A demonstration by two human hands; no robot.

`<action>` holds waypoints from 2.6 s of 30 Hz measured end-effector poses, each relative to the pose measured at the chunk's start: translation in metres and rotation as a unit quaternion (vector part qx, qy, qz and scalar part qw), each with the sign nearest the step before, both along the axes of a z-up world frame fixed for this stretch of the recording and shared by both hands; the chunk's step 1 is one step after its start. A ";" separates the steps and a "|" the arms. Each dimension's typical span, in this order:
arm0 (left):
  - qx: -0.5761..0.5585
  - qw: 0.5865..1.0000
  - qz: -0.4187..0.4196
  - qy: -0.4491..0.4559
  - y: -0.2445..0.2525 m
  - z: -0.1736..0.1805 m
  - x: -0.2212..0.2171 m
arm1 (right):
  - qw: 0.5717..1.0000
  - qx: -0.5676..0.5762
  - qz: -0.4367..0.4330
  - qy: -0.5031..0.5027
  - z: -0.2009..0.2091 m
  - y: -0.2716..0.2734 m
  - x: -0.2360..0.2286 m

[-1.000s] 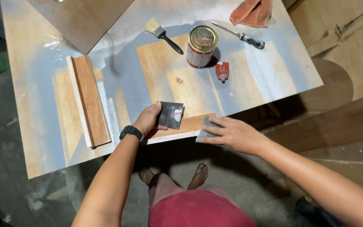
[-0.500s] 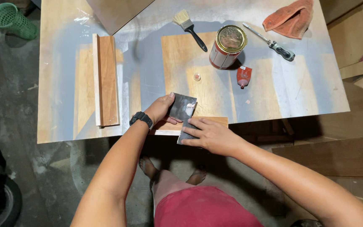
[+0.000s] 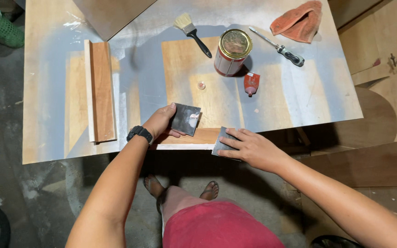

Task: The person applies a white filler paste from a small tube onto a metal card, then uses a sanding block to spread and smooth the filler into the grain of two wooden planks on a workbench. The person repeatedly rubs the filler into the wood surfaces.

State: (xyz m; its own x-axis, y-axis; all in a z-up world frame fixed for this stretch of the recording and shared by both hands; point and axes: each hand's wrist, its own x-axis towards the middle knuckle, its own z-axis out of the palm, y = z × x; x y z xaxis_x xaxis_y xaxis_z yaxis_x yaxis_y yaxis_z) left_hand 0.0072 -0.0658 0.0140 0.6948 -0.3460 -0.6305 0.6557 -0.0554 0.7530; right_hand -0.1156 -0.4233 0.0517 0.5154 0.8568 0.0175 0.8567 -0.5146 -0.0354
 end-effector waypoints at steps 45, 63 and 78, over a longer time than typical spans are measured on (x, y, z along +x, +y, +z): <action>-0.001 1.000 0.017 0.002 0.001 -0.014 0.003 | 0.444 0.589 -0.465 0.490 -0.006 -0.027 -0.095; -0.128 0.989 -0.063 0.027 0.020 -0.016 0.015 | 0.866 0.255 -0.404 -0.147 -0.051 0.217 -0.107; -0.131 0.980 -0.151 -0.018 0.035 -0.012 0.024 | 0.821 0.116 -0.527 -0.186 -0.101 0.299 -0.108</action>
State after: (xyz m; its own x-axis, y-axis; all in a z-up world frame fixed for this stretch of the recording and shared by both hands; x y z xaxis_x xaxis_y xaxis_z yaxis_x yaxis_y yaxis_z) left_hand 0.0314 -0.0307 0.0016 0.5556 -0.6857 -0.4702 0.6128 -0.0445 0.7890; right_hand -0.2238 -0.1247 -0.0497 0.8901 -0.1099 0.4423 -0.0857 -0.9935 -0.0744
